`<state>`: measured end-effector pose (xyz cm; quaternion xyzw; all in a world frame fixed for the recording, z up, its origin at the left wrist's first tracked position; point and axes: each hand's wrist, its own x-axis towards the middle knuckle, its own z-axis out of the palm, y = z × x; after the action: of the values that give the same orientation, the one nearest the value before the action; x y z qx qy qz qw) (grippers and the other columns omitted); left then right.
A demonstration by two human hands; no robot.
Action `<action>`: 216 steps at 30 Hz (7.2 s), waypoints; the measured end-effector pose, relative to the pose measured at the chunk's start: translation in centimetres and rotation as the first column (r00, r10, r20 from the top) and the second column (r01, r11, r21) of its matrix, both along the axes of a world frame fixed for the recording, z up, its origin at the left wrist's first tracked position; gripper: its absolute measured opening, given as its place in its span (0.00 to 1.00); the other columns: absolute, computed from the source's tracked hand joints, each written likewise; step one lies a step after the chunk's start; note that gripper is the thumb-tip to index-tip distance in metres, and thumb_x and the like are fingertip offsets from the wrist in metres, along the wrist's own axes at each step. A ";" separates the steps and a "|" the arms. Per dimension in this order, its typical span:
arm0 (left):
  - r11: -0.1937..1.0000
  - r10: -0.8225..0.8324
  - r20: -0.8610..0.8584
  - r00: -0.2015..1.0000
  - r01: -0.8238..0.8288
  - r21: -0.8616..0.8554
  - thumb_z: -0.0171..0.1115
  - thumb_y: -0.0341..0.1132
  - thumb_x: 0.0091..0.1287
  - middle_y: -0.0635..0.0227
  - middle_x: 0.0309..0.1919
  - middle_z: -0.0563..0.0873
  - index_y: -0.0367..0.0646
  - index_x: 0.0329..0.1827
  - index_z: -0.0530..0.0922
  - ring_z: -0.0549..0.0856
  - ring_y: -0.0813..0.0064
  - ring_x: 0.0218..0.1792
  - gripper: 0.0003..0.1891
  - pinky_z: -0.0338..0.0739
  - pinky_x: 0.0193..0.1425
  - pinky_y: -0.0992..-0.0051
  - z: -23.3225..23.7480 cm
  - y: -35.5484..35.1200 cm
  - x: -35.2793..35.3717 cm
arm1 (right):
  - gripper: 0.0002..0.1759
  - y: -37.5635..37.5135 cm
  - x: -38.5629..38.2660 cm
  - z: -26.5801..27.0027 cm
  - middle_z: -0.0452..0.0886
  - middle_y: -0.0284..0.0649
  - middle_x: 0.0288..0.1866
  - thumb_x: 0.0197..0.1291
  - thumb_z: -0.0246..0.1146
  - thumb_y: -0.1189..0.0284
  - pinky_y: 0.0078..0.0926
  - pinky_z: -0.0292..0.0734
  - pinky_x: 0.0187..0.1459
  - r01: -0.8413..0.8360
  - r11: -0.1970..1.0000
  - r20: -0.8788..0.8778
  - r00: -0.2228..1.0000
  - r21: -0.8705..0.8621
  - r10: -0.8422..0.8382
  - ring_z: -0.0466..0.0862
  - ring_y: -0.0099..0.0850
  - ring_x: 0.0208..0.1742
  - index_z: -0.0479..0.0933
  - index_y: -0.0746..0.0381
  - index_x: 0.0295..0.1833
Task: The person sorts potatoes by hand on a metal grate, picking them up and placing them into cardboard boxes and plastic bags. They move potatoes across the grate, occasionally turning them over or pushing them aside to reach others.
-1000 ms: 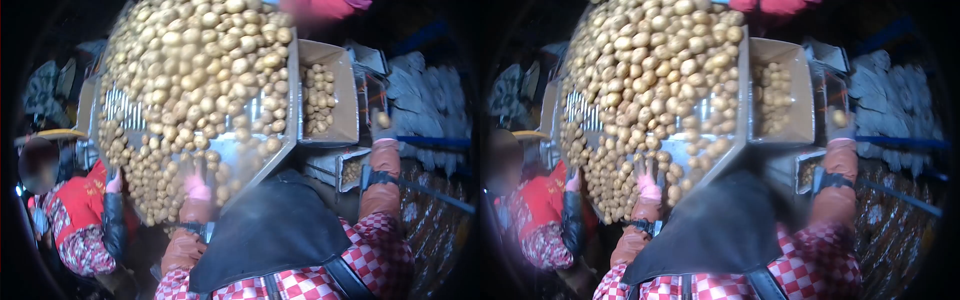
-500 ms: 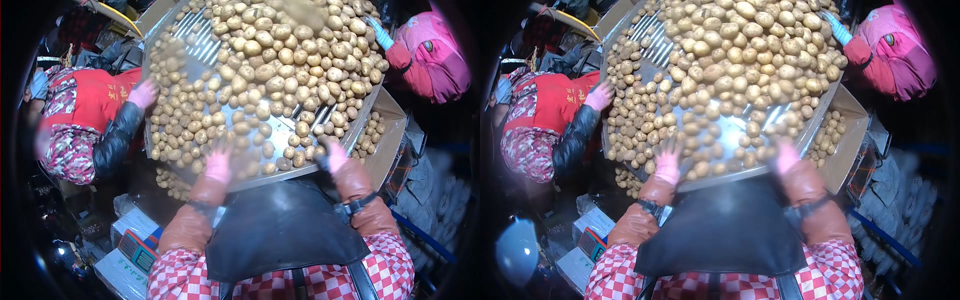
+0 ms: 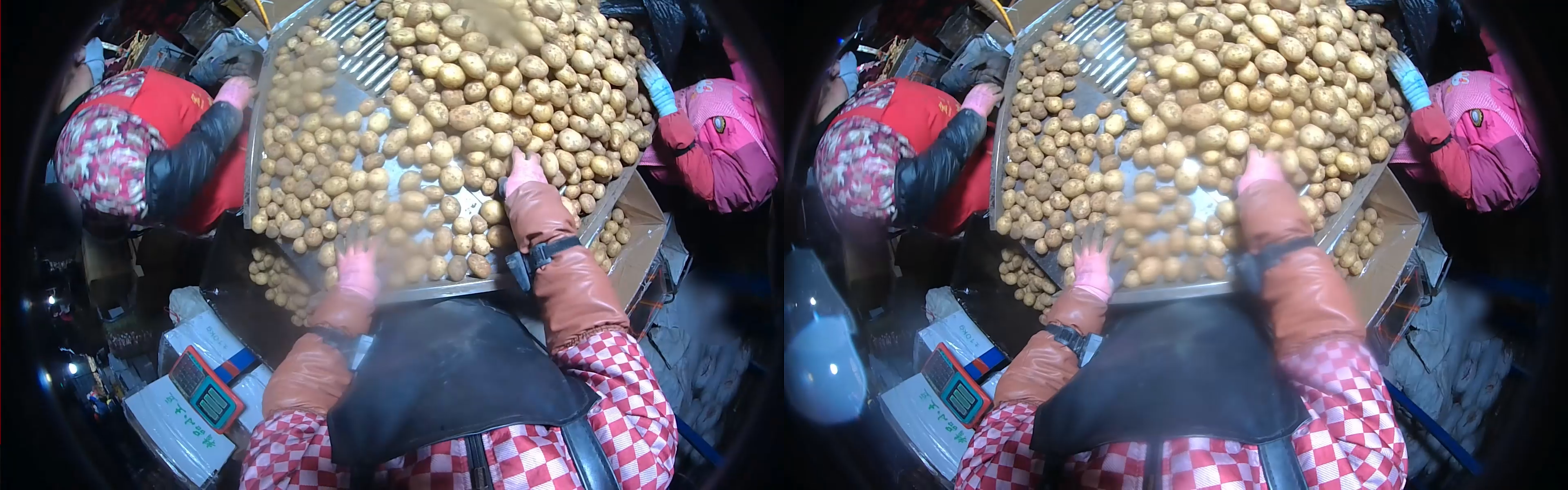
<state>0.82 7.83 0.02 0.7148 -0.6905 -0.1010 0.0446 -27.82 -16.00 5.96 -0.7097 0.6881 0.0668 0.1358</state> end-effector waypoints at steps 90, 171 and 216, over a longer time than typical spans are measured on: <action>0.643 0.519 -0.783 0.343 0.448 0.622 0.51 0.43 0.80 0.59 0.56 0.83 0.37 0.71 0.69 0.84 0.68 0.54 0.23 0.81 0.57 0.73 16.3 -18.4 -23.9 | 0.34 21.6 -29.5 1.4 0.74 0.56 0.67 0.69 0.54 0.47 0.54 0.79 0.51 0.364 0.835 0.492 -0.860 0.412 0.132 0.80 0.54 0.59 0.66 0.58 0.72; 0.768 0.634 -0.144 0.760 -0.596 0.235 0.61 0.42 0.68 0.50 0.50 0.86 0.47 0.65 0.75 0.87 0.53 0.52 0.23 0.80 0.56 0.57 0.5 -7.3 11.1 | 0.26 10.3 3.4 0.9 0.77 0.49 0.67 0.65 0.64 0.66 0.38 0.72 0.68 -0.505 0.860 0.249 0.844 0.073 0.474 0.77 0.48 0.67 0.74 0.60 0.67; 0.941 -0.319 -0.228 0.920 0.278 -0.195 0.66 0.44 0.61 0.54 0.61 0.80 0.47 0.60 0.81 0.76 0.49 0.63 0.24 0.70 0.68 0.53 2.3 -6.3 -5.1 | 0.29 17.5 -26.7 -0.8 0.76 0.50 0.66 0.71 0.58 0.59 0.39 0.84 0.58 0.362 0.544 0.417 -0.908 0.757 0.024 0.80 0.42 0.63 0.68 0.66 0.69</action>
<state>-4.27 1.50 2.36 0.5758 -0.7858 -0.1430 0.1744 -54.54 1.50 5.16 0.1172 0.3454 -0.7381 0.5676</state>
